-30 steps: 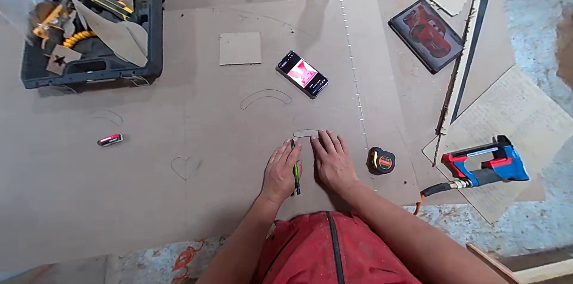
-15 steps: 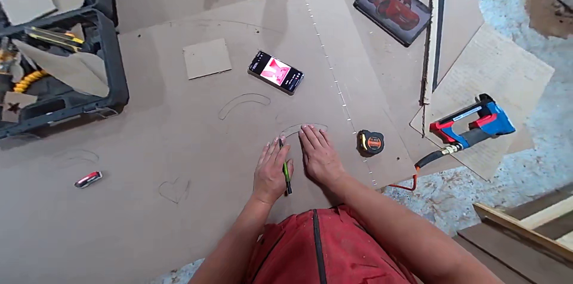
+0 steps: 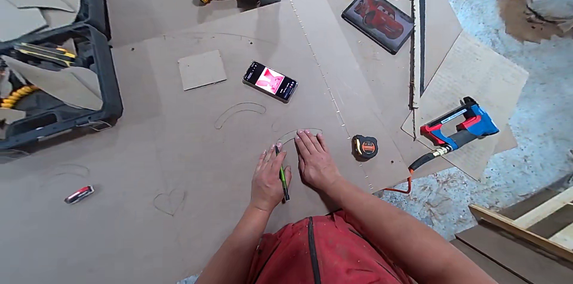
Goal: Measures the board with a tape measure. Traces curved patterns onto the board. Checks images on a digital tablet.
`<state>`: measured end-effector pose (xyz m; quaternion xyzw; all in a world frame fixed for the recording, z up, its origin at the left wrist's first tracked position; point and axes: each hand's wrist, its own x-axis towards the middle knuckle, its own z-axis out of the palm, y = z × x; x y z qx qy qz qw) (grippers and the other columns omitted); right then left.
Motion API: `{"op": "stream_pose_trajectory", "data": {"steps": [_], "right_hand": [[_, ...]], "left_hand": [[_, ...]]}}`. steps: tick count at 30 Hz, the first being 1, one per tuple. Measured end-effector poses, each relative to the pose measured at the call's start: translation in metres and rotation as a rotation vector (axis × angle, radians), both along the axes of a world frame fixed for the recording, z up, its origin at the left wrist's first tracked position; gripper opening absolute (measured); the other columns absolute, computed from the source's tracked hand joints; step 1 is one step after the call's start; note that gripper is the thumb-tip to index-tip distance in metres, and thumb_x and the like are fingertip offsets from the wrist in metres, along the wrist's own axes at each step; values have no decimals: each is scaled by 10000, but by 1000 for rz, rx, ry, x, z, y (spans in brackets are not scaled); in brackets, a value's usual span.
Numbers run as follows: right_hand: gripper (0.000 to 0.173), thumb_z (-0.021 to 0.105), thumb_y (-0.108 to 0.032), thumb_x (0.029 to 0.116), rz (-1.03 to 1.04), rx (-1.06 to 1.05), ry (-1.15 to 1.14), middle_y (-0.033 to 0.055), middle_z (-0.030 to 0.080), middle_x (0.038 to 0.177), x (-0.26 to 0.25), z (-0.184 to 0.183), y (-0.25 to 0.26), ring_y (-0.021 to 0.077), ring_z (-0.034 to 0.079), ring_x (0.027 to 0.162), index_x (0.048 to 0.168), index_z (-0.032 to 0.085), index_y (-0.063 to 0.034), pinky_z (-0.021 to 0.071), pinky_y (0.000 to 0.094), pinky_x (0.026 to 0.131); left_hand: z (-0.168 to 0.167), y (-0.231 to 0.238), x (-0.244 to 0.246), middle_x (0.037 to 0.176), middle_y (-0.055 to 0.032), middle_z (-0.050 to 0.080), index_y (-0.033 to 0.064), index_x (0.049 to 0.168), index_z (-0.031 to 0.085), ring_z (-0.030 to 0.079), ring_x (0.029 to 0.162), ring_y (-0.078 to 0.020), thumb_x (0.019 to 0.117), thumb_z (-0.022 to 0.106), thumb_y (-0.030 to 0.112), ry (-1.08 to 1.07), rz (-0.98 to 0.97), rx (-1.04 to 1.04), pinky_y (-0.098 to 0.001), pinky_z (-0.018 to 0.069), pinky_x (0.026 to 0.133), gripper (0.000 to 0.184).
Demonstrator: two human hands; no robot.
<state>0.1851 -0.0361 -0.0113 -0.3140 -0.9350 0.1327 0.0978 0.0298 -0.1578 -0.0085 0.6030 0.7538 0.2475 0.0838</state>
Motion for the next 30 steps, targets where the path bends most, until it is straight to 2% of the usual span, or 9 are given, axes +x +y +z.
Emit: {"op": "stream_pose_trajectory", "data": {"steps": [5, 8, 10, 24, 30], "right_hand": [[569, 344, -246, 1043, -6, 25, -11, 25, 306, 1693, 0, -2, -1, 178, 213, 1581, 1598, 391, -129, 161, 494, 1297], [586, 394, -237, 1003, 0, 15, -13, 32, 295, 1695, 0, -1, -1, 200, 210, 1581, 1588, 423, -217, 171, 520, 1285], [589, 411, -234, 991, 1, 10, -16, 34, 292, 1696, 0, 0, 0, 208, 211, 1581, 1579, 439, -238, 179, 527, 1280], [574, 392, -223, 1005, 8, -2, -20, 37, 297, 1693, 1, 1, 1, 217, 212, 1581, 1577, 439, -232, 166, 538, 1283], [593, 383, -226, 1000, 13, -27, -43, 34, 256, 1710, 0, 3, 2, 214, 174, 1591, 1592, 412, -223, 141, 546, 1287]], "left_hand": [[-1, -1, 0, 1573, -26, 497, 126, 1409, 614, 393, 1502, -191, 1027, 474, 379, 27, 11, -8, -457, 311, 1250, 478], [-2, -1, -1, 1569, -9, 505, 138, 1406, 624, 390, 1504, -186, 1033, 478, 397, 28, 16, -15, -462, 304, 1253, 477], [-3, -1, 0, 1561, -9, 513, 143, 1395, 633, 396, 1499, -184, 1033, 474, 407, 35, 19, -16, -460, 307, 1251, 475], [-1, 0, 1, 1551, -21, 525, 137, 1385, 638, 413, 1490, -190, 1031, 469, 396, 36, 14, -23, -461, 315, 1245, 471], [0, 0, 0, 1570, -22, 503, 121, 1383, 634, 394, 1502, -193, 1025, 471, 383, 25, -2, -36, -463, 300, 1252, 473]]}}
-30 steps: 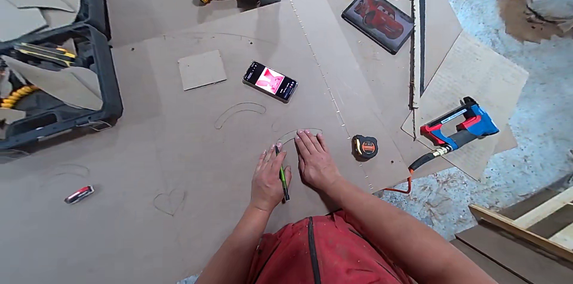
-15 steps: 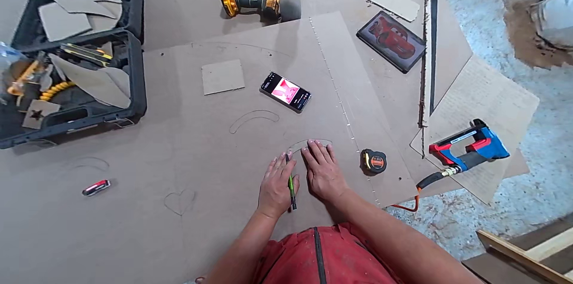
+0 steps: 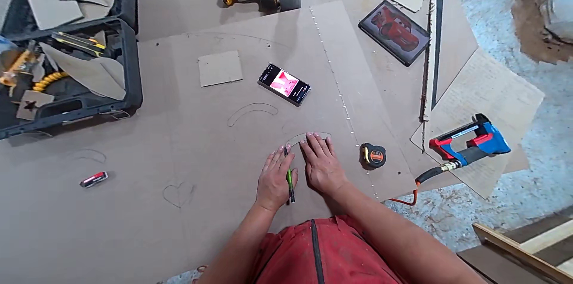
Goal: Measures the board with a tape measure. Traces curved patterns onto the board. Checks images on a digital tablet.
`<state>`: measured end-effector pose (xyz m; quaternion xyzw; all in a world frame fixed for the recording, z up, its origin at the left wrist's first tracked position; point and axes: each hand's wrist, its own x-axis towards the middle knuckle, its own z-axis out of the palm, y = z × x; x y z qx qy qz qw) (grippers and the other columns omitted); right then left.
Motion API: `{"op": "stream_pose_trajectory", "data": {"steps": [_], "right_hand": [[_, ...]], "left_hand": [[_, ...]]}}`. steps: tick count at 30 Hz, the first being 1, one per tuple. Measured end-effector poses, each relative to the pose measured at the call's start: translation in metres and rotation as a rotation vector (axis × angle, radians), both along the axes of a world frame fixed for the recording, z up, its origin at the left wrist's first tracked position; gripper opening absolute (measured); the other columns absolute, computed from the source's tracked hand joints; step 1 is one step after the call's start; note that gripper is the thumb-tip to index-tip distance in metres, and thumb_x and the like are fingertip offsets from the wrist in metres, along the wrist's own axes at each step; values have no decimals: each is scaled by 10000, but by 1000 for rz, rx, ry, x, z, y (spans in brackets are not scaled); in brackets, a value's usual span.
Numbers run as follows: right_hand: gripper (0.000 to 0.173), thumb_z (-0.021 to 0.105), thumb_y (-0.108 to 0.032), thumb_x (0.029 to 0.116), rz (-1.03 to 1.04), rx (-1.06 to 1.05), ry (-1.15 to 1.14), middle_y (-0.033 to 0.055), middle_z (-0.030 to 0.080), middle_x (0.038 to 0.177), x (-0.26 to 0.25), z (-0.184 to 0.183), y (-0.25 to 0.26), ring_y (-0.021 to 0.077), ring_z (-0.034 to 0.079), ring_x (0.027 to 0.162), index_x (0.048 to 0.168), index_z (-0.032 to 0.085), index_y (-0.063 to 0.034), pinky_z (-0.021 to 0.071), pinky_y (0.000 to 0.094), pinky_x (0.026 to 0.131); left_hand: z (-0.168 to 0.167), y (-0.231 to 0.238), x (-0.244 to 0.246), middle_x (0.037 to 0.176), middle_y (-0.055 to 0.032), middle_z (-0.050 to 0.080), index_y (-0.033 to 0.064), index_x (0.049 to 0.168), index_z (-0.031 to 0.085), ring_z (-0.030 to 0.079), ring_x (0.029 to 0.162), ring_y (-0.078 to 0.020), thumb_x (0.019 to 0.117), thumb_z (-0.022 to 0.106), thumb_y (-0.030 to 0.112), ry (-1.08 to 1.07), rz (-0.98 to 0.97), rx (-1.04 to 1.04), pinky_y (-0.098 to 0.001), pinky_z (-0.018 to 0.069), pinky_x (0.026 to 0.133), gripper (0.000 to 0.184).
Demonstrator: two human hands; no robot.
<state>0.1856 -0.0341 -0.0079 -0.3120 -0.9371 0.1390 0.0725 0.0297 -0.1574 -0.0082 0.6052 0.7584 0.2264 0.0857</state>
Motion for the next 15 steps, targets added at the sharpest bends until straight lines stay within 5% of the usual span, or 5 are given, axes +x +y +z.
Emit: {"op": "stream_pose_trajectory", "data": {"steps": [15], "right_hand": [[583, 390, -229, 998, 0, 18, 29, 38, 303, 1691, 0, -1, 0, 219, 212, 1581, 1579, 438, -228, 173, 531, 1281]], "left_hand": [[0, 0, -1, 1573, -8, 499, 130, 1389, 630, 381, 1508, -180, 1033, 462, 384, -22, 6, -7, -458, 289, 1258, 469]]}}
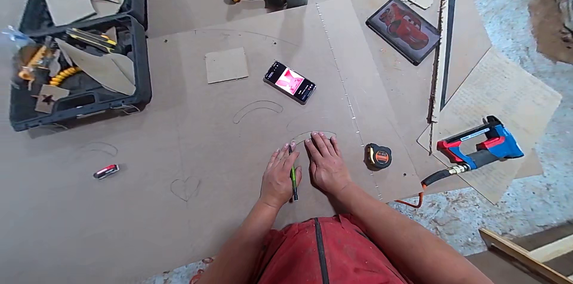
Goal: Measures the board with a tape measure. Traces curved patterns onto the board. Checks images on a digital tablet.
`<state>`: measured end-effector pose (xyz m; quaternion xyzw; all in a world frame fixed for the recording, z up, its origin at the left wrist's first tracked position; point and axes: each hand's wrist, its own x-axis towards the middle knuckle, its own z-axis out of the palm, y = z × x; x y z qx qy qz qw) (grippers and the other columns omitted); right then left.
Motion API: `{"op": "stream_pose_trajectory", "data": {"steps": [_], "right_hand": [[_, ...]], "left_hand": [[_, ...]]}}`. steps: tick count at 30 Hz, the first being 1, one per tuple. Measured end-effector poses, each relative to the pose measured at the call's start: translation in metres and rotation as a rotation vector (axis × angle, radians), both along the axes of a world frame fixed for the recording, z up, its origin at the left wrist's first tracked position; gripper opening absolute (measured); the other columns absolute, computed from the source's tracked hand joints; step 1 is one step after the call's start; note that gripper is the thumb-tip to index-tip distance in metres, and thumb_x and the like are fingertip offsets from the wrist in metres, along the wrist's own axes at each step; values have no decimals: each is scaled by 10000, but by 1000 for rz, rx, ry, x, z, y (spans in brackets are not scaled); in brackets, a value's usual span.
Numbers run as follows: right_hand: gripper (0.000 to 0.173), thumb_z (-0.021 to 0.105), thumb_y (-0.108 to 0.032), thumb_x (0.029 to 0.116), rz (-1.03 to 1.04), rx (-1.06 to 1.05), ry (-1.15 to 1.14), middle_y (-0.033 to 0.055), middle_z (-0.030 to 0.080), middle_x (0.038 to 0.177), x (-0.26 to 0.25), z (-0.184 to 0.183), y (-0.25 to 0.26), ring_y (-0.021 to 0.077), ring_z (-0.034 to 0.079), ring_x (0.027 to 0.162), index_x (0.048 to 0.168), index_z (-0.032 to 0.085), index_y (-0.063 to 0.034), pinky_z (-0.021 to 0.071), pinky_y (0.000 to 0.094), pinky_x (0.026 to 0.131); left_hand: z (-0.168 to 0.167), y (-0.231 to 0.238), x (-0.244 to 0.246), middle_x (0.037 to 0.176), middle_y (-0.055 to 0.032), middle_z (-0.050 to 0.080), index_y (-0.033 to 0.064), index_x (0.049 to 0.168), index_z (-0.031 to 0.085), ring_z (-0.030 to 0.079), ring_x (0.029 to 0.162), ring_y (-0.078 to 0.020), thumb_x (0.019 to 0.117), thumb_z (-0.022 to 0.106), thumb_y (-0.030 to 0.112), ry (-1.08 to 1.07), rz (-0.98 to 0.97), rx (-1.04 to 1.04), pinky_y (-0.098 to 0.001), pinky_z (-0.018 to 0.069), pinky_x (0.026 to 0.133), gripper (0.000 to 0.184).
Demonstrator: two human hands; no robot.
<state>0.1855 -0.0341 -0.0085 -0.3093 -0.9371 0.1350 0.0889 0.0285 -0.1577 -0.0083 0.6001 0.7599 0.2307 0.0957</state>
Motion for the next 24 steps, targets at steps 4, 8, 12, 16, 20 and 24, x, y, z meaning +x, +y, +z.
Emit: {"op": "stream_pose_trajectory", "data": {"steps": [4, 8, 12, 16, 20, 24], "right_hand": [[589, 391, -231, 994, 0, 7, -4, 44, 302, 1691, 0, -2, 1, 225, 207, 1582, 1581, 435, -226, 165, 542, 1281], [585, 385, -229, 998, 4, 18, -5, 44, 311, 1687, 0, -2, 0, 227, 218, 1579, 1581, 436, -224, 165, 548, 1279], [577, 365, -234, 1010, 5, 30, 0, 27, 327, 1681, 0, -3, -1, 229, 236, 1573, 1583, 434, -221, 177, 555, 1274], [579, 359, -230, 1014, 5, 31, -13, 20, 323, 1683, 1, -3, -1, 227, 227, 1576, 1589, 422, -225, 159, 552, 1279], [584, 355, -235, 1014, 9, 31, -32, 12, 315, 1687, 1, -2, 0, 223, 219, 1578, 1595, 412, -231, 157, 544, 1279], [579, 350, -242, 1023, 8, 29, -49, 11, 308, 1690, 0, -1, 0, 224, 219, 1578, 1599, 402, -231, 154, 546, 1280]], "left_hand": [[1, 2, 1, 1565, -6, 508, 122, 1381, 635, 375, 1511, -176, 1033, 459, 374, -11, 8, -12, -459, 280, 1261, 465], [1, 1, 1, 1556, -4, 519, 118, 1377, 636, 374, 1511, -172, 1028, 472, 361, -10, 11, -7, -455, 277, 1266, 456], [1, 1, 3, 1557, -24, 518, 110, 1363, 645, 392, 1503, -199, 1031, 477, 353, -4, 22, -2, -466, 298, 1254, 444], [1, 2, 4, 1582, -19, 487, 111, 1389, 624, 367, 1517, -200, 1035, 461, 340, 25, 18, -13, -464, 292, 1256, 452], [1, 3, 4, 1581, -25, 489, 102, 1388, 623, 371, 1515, -206, 1036, 459, 331, 31, 19, -12, -466, 297, 1254, 451], [1, 3, 6, 1594, -31, 471, 95, 1403, 612, 358, 1522, -205, 1037, 445, 334, 46, 25, -32, -452, 282, 1261, 468]]}}
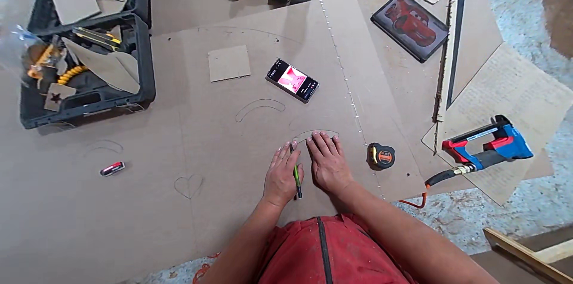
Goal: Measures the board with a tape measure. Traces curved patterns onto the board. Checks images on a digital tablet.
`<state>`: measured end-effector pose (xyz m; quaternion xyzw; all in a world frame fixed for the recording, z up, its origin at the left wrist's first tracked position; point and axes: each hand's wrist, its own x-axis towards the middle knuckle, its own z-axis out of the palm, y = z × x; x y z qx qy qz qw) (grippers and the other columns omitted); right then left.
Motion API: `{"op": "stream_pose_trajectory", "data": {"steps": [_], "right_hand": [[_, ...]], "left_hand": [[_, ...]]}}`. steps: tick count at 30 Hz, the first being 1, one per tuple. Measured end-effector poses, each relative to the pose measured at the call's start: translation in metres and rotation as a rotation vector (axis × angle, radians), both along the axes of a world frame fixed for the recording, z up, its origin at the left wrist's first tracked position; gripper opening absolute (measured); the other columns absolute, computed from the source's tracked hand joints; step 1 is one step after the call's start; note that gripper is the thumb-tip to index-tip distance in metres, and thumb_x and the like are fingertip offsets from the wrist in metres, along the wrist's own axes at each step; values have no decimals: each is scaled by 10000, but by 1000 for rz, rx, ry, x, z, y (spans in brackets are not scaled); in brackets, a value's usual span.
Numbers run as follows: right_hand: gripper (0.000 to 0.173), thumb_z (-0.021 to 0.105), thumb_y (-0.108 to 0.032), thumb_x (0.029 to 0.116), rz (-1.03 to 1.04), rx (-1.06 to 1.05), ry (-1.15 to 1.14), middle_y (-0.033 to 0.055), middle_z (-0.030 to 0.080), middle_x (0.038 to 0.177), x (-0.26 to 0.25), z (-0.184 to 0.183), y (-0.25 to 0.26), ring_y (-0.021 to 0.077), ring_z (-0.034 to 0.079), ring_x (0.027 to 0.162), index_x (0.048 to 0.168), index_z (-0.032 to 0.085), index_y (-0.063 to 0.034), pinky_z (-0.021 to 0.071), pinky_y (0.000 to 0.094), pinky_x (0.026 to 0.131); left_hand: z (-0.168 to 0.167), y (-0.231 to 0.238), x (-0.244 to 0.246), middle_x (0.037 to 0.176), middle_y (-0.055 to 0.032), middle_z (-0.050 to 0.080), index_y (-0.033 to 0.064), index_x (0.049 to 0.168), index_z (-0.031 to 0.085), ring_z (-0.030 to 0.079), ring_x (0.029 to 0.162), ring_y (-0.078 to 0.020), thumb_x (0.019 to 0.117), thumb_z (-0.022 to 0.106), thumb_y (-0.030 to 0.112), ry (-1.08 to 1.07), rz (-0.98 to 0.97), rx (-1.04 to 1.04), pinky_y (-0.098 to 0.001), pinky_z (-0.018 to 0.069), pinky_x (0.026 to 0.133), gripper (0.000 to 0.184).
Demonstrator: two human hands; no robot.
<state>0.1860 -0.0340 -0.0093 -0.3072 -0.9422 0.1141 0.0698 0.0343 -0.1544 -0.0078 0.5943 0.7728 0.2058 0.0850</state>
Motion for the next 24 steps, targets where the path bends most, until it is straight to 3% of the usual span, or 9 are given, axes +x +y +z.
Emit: {"op": "stream_pose_trajectory", "data": {"steps": [24], "right_hand": [[570, 389, -247, 1025, -1, 0, -18, 25, 330, 1681, 0, 4, -4, 222, 258, 1565, 1592, 413, -189, 198, 542, 1267]], "left_hand": [[1, 0, -1, 1580, -25, 488, 94, 1351, 643, 382, 1508, -196, 1026, 437, 362, -35, 18, 0, -441, 296, 1257, 469]]}}
